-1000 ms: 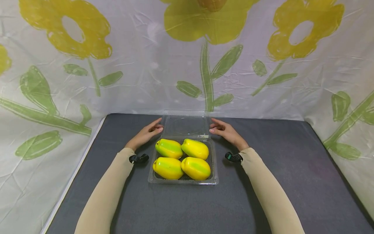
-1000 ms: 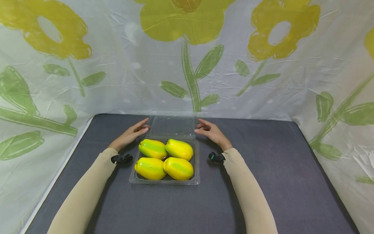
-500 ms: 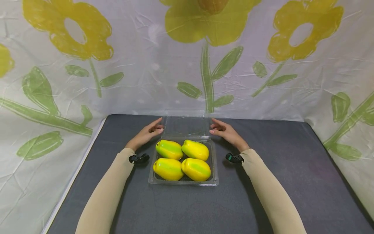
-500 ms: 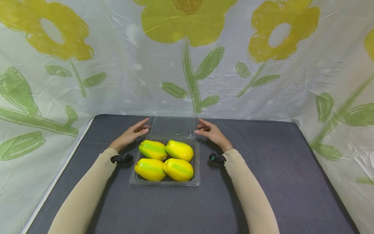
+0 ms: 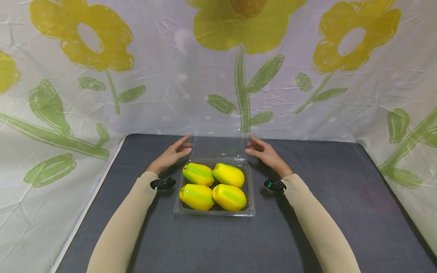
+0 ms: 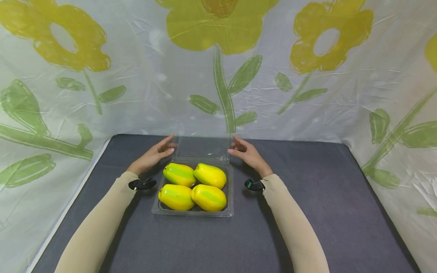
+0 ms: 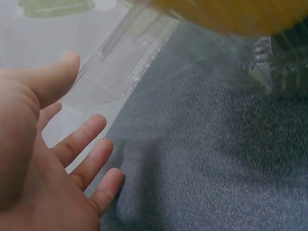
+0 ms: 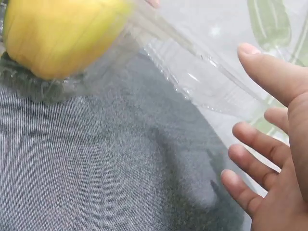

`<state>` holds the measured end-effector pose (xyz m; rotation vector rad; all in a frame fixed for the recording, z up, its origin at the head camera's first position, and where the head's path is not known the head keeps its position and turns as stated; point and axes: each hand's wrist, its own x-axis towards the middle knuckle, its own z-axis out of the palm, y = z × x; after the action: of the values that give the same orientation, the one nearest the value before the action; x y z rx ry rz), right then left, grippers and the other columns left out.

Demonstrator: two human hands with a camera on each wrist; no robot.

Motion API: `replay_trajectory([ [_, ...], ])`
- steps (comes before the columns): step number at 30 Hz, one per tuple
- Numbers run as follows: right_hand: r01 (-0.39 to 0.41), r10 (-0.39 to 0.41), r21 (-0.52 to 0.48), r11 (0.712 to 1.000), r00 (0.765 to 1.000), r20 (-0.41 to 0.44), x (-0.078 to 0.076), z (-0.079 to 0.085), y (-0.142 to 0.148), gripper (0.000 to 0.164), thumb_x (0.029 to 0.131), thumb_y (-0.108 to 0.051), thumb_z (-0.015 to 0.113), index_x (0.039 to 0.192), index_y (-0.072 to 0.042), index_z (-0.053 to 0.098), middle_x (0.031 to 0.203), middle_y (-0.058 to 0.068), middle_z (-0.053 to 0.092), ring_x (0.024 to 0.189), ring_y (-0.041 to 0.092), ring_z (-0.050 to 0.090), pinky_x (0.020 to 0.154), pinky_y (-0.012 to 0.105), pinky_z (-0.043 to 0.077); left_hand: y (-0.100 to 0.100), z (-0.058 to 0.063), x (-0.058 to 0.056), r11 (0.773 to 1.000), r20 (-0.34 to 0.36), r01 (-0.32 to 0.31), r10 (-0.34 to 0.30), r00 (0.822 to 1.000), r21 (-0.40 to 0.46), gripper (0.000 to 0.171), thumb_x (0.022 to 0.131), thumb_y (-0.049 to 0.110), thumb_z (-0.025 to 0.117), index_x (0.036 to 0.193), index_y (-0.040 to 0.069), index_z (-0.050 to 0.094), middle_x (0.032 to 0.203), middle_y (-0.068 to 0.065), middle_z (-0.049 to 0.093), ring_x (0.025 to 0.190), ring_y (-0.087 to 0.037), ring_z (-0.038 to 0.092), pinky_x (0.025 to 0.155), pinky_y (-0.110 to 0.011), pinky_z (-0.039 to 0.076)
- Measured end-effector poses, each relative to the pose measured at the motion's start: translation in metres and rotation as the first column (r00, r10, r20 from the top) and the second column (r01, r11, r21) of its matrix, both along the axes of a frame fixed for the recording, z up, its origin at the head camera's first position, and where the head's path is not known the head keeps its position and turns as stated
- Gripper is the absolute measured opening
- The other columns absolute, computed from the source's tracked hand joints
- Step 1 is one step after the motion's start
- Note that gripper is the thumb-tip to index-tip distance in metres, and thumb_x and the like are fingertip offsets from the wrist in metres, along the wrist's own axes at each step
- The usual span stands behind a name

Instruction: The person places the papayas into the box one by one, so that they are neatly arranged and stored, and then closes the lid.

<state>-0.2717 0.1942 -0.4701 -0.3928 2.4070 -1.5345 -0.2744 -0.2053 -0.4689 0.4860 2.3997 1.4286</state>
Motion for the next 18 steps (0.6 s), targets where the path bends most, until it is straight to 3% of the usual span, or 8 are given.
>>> replay_trajectory([
  [7, 0.034, -0.034, 0.003, 0.999, 0.999, -0.040, 0.000, 0.007, -0.002, 0.073, 0.097, -0.040, 0.061, 0.158, -0.019, 0.026, 0.150, 0.013, 0.048, 0.134, 0.035, 0.046, 0.108, 0.054, 0.043, 0.002, 0.005, -0.003, 0.999, 0.025, -0.028, 0.027, 0.999, 0.027, 0.070, 0.104, 0.036, 0.048, 0.160, 0.029, 0.007, 0.161, -0.013, 0.033, 0.149, -0.036, 0.031, 0.118, -0.059, 0.031],
  [11, 0.058, -0.058, -0.005, 0.998, 0.996, -0.064, 0.000, 0.012, -0.003, 0.069, 0.099, -0.036, 0.060, 0.158, -0.018, 0.027, 0.150, 0.017, 0.047, 0.134, 0.036, 0.047, 0.108, 0.055, 0.043, 0.004, 0.014, -0.003, 0.998, 0.036, -0.058, 0.057, 0.998, 0.025, 0.067, 0.105, 0.040, 0.047, 0.159, 0.035, 0.008, 0.161, -0.012, 0.032, 0.148, -0.036, 0.032, 0.117, -0.059, 0.032],
  [16, 0.062, -0.064, -0.067, 0.996, 0.997, -0.037, 0.006, 0.028, -0.004, 0.066, 0.101, -0.031, 0.057, 0.158, -0.021, 0.025, 0.152, 0.019, 0.042, 0.135, 0.038, 0.045, 0.111, 0.057, 0.040, 0.006, 0.025, -0.003, 0.996, 0.027, -0.080, 0.079, 0.997, 0.033, 0.062, 0.106, 0.036, 0.044, 0.158, 0.042, 0.010, 0.162, -0.011, 0.030, 0.147, -0.037, 0.034, 0.118, -0.059, 0.031],
  [18, 0.057, -0.059, -0.096, 0.994, 0.998, -0.017, 0.012, 0.038, -0.005, 0.065, 0.102, -0.029, 0.056, 0.158, -0.020, 0.024, 0.153, 0.020, 0.040, 0.137, 0.039, 0.043, 0.113, 0.059, 0.037, 0.006, 0.028, -0.002, 0.996, 0.017, -0.076, 0.076, 0.997, 0.038, 0.063, 0.106, 0.037, 0.044, 0.158, 0.040, 0.009, 0.162, -0.011, 0.030, 0.147, -0.037, 0.034, 0.119, -0.059, 0.031],
])
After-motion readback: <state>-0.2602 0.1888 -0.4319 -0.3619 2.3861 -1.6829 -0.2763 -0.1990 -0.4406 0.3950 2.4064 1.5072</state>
